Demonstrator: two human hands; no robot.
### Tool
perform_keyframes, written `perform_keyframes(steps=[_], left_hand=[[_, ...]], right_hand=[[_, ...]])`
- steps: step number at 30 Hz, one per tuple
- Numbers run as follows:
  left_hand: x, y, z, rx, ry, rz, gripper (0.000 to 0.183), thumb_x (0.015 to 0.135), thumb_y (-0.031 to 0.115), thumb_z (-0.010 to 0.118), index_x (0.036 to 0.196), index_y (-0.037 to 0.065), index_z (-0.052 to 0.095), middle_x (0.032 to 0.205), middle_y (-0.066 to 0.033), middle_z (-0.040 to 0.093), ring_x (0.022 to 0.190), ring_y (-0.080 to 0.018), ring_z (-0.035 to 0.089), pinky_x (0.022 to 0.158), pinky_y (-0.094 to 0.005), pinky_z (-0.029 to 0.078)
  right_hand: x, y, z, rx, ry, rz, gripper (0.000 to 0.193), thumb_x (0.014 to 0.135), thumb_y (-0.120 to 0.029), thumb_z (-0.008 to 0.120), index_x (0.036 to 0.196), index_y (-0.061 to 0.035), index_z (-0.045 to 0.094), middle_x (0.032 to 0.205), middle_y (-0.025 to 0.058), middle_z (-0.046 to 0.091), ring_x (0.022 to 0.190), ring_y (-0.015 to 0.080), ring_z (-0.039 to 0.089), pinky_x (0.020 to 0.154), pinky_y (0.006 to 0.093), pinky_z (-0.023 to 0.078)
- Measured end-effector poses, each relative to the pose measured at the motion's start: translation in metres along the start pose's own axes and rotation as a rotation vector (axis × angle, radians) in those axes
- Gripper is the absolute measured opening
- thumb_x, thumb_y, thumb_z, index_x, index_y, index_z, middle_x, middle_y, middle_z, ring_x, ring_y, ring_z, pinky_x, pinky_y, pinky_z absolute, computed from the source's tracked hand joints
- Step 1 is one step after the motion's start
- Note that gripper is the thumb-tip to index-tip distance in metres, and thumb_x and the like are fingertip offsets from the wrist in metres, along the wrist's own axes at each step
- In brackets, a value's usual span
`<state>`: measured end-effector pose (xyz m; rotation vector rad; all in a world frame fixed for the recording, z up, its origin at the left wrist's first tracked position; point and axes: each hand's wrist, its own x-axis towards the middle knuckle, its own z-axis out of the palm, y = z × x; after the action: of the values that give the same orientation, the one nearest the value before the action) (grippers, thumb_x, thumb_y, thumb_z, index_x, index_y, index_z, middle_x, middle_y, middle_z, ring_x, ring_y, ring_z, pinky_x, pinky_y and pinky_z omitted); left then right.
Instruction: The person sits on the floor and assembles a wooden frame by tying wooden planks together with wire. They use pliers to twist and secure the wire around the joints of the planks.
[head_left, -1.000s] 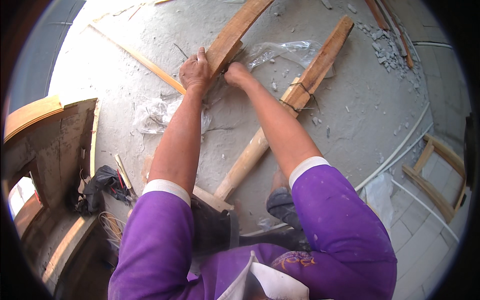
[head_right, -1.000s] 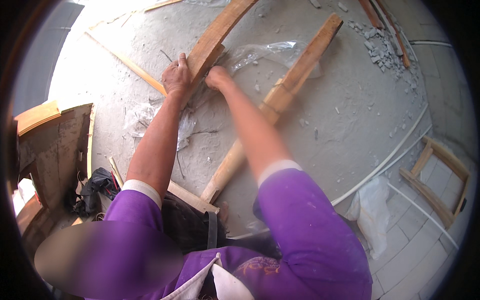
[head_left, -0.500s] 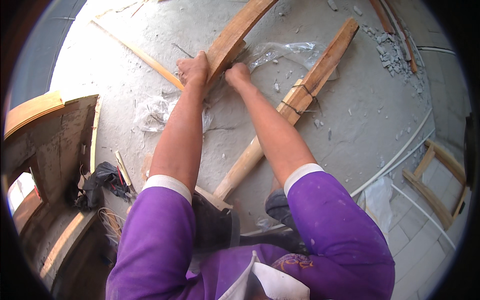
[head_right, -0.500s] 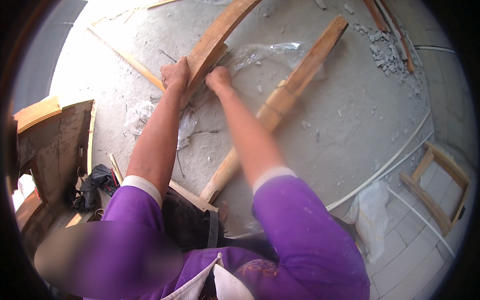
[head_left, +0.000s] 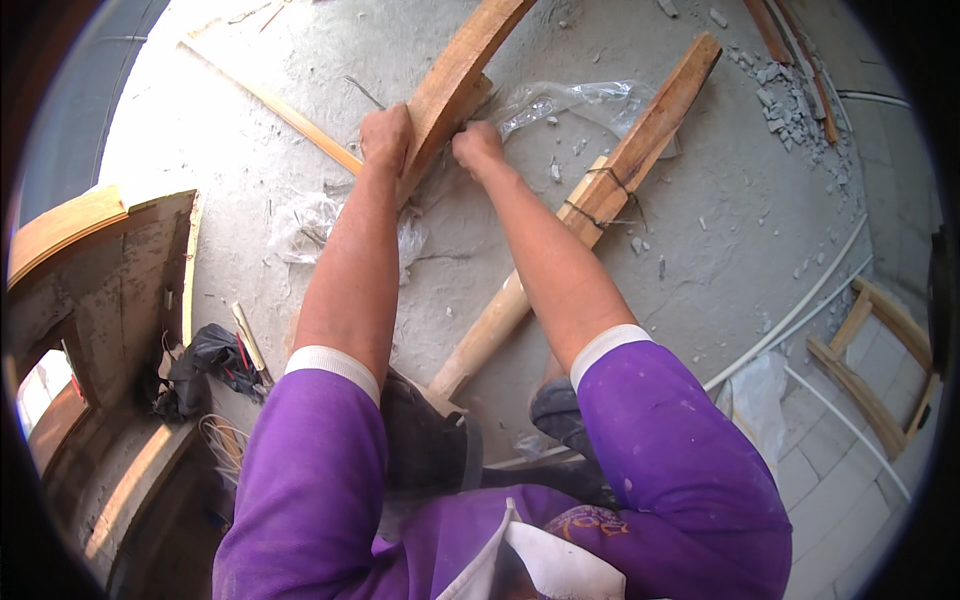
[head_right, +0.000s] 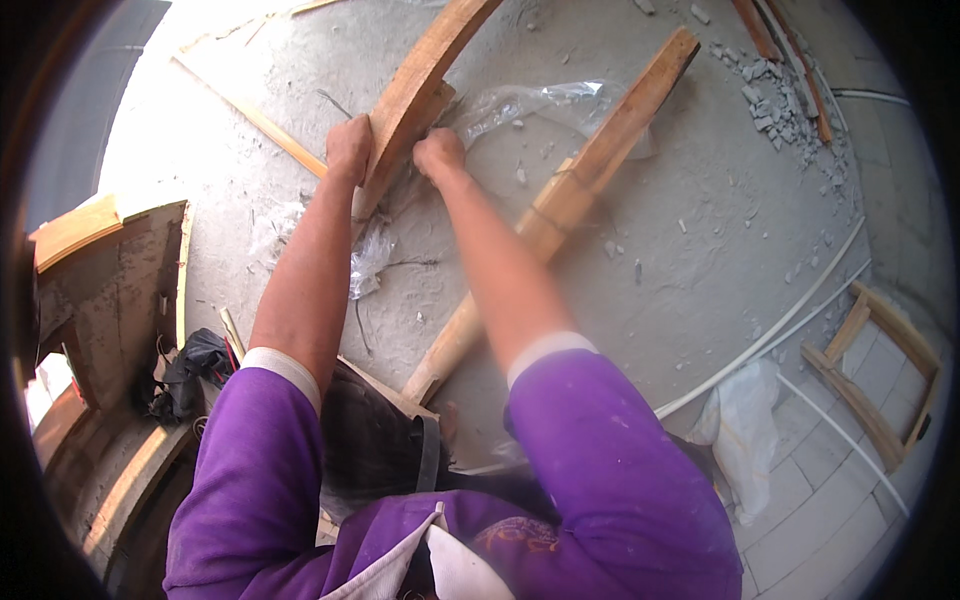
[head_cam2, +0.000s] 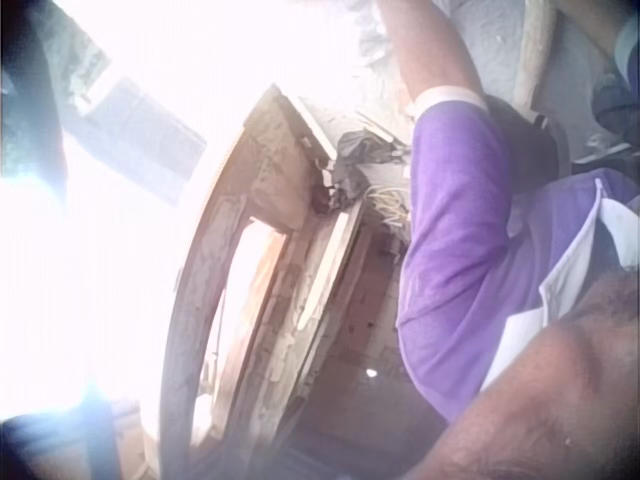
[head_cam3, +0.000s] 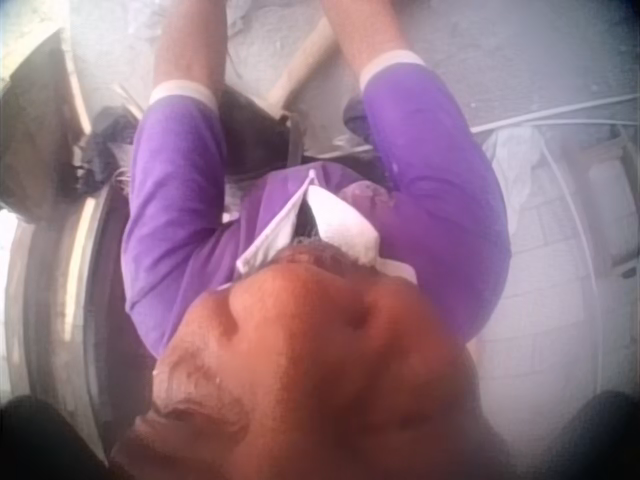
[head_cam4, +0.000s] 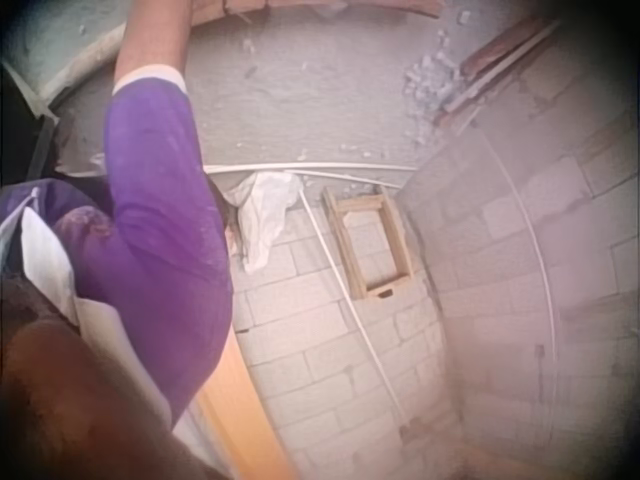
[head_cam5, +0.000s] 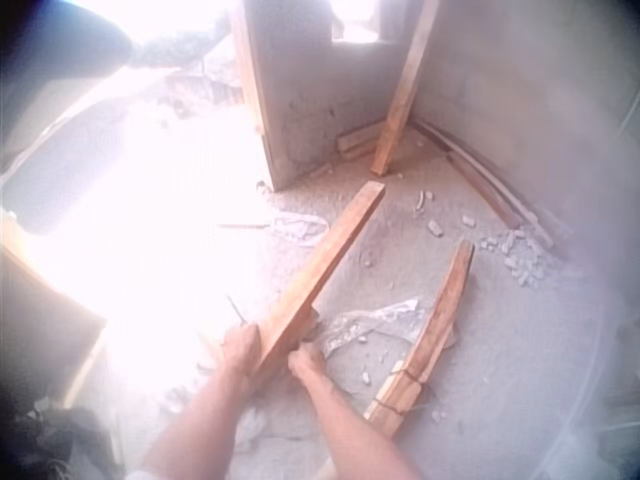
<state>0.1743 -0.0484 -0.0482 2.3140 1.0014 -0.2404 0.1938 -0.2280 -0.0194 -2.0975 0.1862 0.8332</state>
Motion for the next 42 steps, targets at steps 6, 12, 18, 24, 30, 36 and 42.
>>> perform_keyframes(steps=[6, 12, 18, 24, 30, 36, 42], left_hand=[[-0.024, 0.029, -0.009, -0.077, 0.057, 0.044, 0.047, 0.085, 0.027, 0.048, 0.117, -0.002, 0.066, 0.118, -0.0288, 0.064, 0.116, -0.0393, 0.06, 0.101, -0.0426, 0.044], [-0.053, 0.05, -0.029, -0.208, 0.126, 0.017, 0.042, 0.087, 0.025, 0.045, 0.11, 0.001, 0.069, 0.11, -0.0274, 0.067, 0.109, -0.0388, 0.063, 0.097, -0.042, 0.045], [-0.053, 0.046, -0.025, -0.106, 0.166, 0.084, 0.042, 0.089, 0.031, 0.046, 0.107, 0.001, 0.07, 0.105, -0.0261, 0.069, 0.105, -0.0386, 0.065, 0.095, -0.0421, 0.047], [-0.1, 0.084, -0.051, -0.017, 0.061, 0.167, 0.066, 0.084, 0.061, 0.058, 0.101, -0.002, 0.068, 0.1, -0.0266, 0.068, 0.103, -0.0391, 0.064, 0.094, -0.0431, 0.048], [-0.089, 0.074, -0.039, 0.165, 0.044, 0.332, 0.063, 0.069, 0.052, 0.072, 0.099, -0.002, 0.064, 0.094, -0.0254, 0.068, 0.094, -0.0395, 0.066, 0.087, -0.0439, 0.05], [-0.087, 0.072, -0.041, 0.172, 0.024, 0.322, 0.051, 0.066, 0.039, 0.071, 0.096, -0.002, 0.063, 0.091, -0.0259, 0.068, 0.091, -0.0403, 0.067, 0.083, -0.0447, 0.052], [-0.096, 0.076, -0.038, 0.182, 0.018, 0.404, 0.046, 0.067, 0.037, 0.07, 0.092, 0.0, 0.062, 0.09, -0.026, 0.068, 0.09, -0.0418, 0.066, 0.081, -0.0463, 0.052]], right_hand=[[0.001, -0.003, -0.007, 0.091, 0.004, 0.063, 0.027, 0.078, -0.007, 0.056, 0.096, 0.0093, 0.067, 0.1, 0.0263, 0.068, 0.095, 0.0379, 0.067, 0.08, 0.0411, 0.052], [-0.007, -0.013, -0.008, -0.021, -0.039, 0.042, 0.031, 0.079, -0.01, 0.059, 0.1, 0.0094, 0.069, 0.107, 0.0291, 0.067, 0.105, 0.0411, 0.065, 0.088, 0.0425, 0.051], [0.012, 0.013, 0.007, -0.368, 0.069, -0.243, 0.026, 0.079, -0.014, 0.062, 0.095, 0.0035, 0.072, 0.102, 0.0265, 0.068, 0.102, 0.0421, 0.064, 0.09, 0.045, 0.051], [0.006, 0.008, -0.019, -0.573, -0.132, -0.308, 0.026, 0.082, -0.015, 0.062, 0.098, 0.0016, 0.073, 0.106, 0.026, 0.068, 0.104, 0.0401, 0.065, 0.092, 0.0442, 0.051], [0.003, 0.011, -0.037, -0.654, -0.158, -0.241, 0.027, 0.082, -0.014, 0.062, 0.102, -0.0013, 0.073, 0.11, 0.0248, 0.068, 0.106, 0.0378, 0.065, 0.093, 0.0436, 0.051], [0.003, 0.004, -0.037, -0.597, -0.108, -0.242, 0.025, 0.08, -0.016, 0.062, 0.096, -0.0002, 0.074, 0.104, 0.0247, 0.069, 0.103, 0.0388, 0.066, 0.09, 0.0431, 0.052], [0.02, 0.033, -0.033, -0.63, -0.085, -0.311, 0.026, 0.078, -0.015, 0.061, 0.094, 0.0007, 0.074, 0.103, 0.0243, 0.069, 0.102, 0.0388, 0.066, 0.09, 0.0437, 0.052]])
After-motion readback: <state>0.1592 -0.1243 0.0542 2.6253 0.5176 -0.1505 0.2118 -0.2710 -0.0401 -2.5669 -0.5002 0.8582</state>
